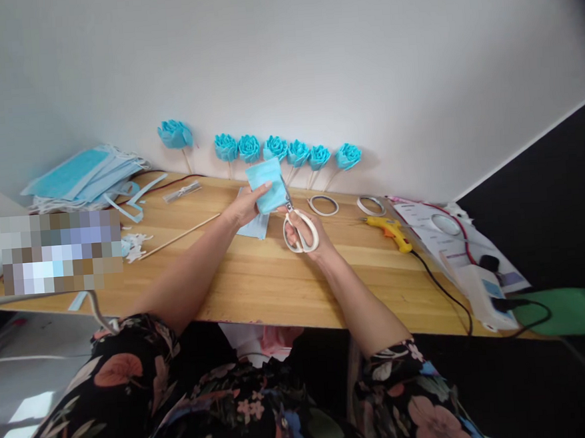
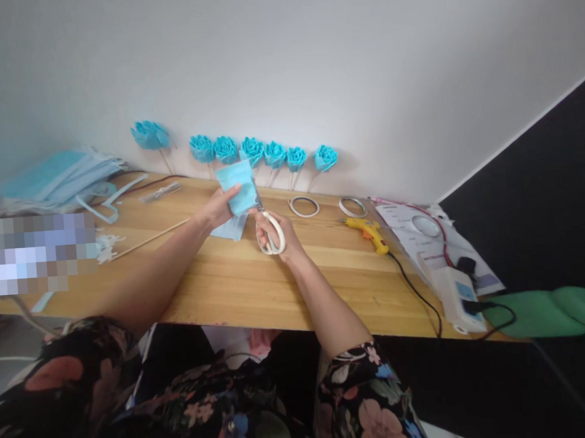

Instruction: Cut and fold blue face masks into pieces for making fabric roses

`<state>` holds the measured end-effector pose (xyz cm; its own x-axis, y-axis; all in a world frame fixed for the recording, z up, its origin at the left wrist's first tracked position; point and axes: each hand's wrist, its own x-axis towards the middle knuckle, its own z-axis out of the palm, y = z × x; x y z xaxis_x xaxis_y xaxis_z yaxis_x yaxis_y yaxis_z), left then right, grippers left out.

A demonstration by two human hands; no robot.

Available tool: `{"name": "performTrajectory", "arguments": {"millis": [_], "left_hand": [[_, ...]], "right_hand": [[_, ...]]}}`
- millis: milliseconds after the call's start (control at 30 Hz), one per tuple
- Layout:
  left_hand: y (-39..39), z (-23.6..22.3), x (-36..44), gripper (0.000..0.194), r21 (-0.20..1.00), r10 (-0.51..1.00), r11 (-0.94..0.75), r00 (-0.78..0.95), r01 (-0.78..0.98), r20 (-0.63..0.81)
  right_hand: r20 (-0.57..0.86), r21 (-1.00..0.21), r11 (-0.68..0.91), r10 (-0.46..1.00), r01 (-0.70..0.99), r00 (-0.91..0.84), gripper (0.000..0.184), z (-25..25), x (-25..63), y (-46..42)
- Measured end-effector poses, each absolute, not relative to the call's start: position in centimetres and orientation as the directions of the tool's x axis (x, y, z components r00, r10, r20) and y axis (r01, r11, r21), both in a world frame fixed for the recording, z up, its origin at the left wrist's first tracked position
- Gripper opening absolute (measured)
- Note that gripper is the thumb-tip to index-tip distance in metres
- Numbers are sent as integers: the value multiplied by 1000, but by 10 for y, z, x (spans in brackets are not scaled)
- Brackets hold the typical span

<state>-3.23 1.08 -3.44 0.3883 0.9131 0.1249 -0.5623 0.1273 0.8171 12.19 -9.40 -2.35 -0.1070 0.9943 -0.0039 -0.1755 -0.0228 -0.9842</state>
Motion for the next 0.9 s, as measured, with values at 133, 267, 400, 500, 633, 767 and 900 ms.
{"name": "performTrajectory", "arguments": {"millis": [133, 267, 400, 500, 633, 767, 900], "left_hand": [[15, -38, -27, 50, 821, 970, 76, 232, -566, 71], [15, -41, -23, 50, 833, 980, -24, 152, -553, 129], [13, -44, -20, 48, 869, 979, -132, 73, -477, 188], [12, -45, -19, 48, 892, 981, -165, 25, -422, 194], [11, -44, -16, 48, 895, 979, -191, -15, -403, 202], [10, -41, -13, 46, 890, 982, -182, -26, -419, 188], [11, -40, -13, 45, 881, 982, -184, -44, -435, 183]], "right_hand": [[-15, -987, -39, 989, -159, -148, 53, -30, 124, -90], [40, -984, -4, 968, -177, -248, 52, -35, 126, -89], [67, -986, 17, 953, -168, -296, 51, -37, 127, -90], [72, -983, 16, 951, -185, -301, 52, -34, 125, -91], [42, -982, -17, 952, -190, -302, 56, -31, 123, -93], [42, -973, -35, 946, -229, -323, 53, -33, 122, -94], [56, -956, -47, 939, -290, -338, 52, -38, 124, -91]]}}
